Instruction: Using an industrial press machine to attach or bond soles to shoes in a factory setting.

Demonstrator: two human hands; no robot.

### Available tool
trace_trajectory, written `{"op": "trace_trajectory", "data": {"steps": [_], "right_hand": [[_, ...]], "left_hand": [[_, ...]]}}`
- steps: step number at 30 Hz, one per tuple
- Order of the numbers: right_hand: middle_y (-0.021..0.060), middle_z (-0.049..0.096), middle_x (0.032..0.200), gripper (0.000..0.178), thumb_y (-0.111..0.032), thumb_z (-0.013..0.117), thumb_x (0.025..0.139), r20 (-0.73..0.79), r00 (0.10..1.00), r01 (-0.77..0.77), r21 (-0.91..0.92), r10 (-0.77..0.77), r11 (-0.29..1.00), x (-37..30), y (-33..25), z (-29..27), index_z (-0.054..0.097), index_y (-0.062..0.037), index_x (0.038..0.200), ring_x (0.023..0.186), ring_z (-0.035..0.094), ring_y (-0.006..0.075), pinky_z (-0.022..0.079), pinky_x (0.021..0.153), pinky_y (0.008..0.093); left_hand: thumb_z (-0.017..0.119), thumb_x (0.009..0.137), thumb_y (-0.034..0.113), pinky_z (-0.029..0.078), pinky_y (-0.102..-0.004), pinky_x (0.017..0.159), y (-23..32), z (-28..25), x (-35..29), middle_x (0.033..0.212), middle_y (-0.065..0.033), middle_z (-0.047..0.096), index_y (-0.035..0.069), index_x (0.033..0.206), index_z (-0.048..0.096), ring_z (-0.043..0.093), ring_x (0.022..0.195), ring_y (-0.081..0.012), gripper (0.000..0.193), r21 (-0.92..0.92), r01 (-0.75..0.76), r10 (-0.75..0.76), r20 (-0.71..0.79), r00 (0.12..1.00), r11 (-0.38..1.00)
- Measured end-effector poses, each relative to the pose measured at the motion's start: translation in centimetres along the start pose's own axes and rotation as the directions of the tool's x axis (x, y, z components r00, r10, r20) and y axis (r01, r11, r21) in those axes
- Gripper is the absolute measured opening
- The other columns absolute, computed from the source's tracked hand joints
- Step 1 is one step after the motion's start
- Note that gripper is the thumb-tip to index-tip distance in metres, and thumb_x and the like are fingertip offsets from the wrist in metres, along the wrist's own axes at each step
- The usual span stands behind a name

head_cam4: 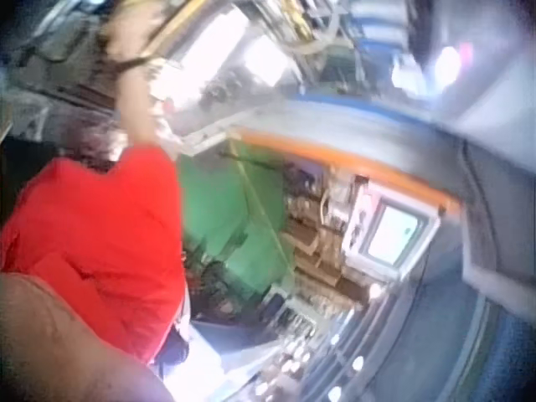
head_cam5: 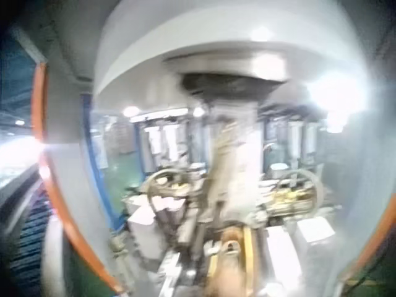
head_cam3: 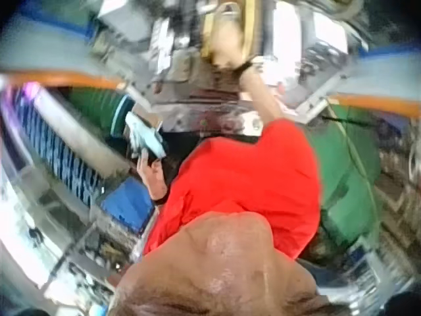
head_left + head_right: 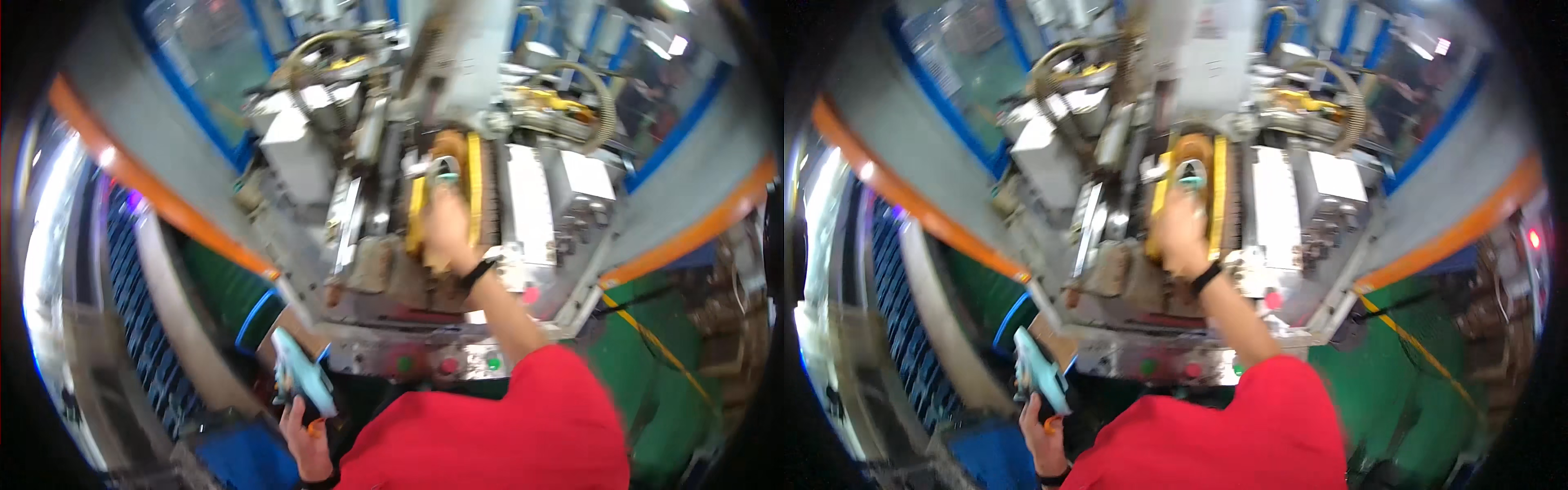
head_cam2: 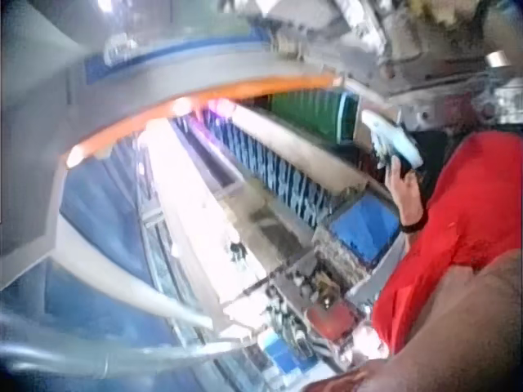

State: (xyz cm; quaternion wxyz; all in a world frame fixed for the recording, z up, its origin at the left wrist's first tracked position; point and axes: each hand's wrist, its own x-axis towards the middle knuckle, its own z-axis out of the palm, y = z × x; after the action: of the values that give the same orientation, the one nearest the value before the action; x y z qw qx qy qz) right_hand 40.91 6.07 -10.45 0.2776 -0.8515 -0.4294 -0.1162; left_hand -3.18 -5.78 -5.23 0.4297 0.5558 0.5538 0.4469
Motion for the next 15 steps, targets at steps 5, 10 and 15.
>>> {"op": "trace_trajectory", "data": {"steps": [5, 10, 15], "right_hand": [[0.0135, 0.061, 0.089, 0.015, -0.014, 0.054, 0.086, 0.06, 0.939, 0.209, 0.682, -0.338, 0.7, -17.8, -8.3, -4.9, 0.058, -0.0058, 0.097, 0.077, 0.061, 0.0343, 0.051, 0.071, 0.0448], [0.0149, 0.055, 0.099, 0.019, -0.013, 0.056, 0.084, 0.478, 0.831, 0.009, 0.499, -0.283, 0.867, -26.9, -2.7, 5.3, 0.058, -0.0063, 0.101, 0.088, 0.06, 0.033, 0.051, 0.071, 0.0451], [0.0106, 0.053, 0.094, 0.016, -0.018, 0.057, 0.081, 0.246, 0.873, 0.266, 0.484, -0.421, 0.834, -28.1, -1.6, 9.4, 0.057, -0.012, 0.096, 0.089, 0.059, 0.0314, 0.052, 0.065, 0.0445]], "left_hand": [[0.059, 0.089, 0.003, 0.053, -0.0316, 0.08, 2.2, 1.5, 0.4, 0.116, -0.0134, 0.058, 0.0, 0.121, 0.058, 0.062, 0.099, -0.0233, 0.032, -0.548, 0.505, -0.433, 0.267, 0.861, 0.667], [0.063, 0.089, 0.012, 0.053, -0.0299, 0.074, 3.6, 5.1, -0.7, 0.101, -0.0059, 0.067, 0.002, 0.116, 0.06, 0.066, 0.086, -0.0161, 0.028, -0.515, 0.519, -0.464, 0.244, 0.851, 0.682], [0.063, 0.09, 0.012, 0.054, -0.0303, 0.07, 3.6, 4.3, -3.1, 0.101, -0.0062, 0.068, 0.0, 0.115, 0.06, 0.068, 0.087, -0.0176, 0.028, -0.514, 0.518, -0.469, 0.234, 0.852, 0.684]]}}
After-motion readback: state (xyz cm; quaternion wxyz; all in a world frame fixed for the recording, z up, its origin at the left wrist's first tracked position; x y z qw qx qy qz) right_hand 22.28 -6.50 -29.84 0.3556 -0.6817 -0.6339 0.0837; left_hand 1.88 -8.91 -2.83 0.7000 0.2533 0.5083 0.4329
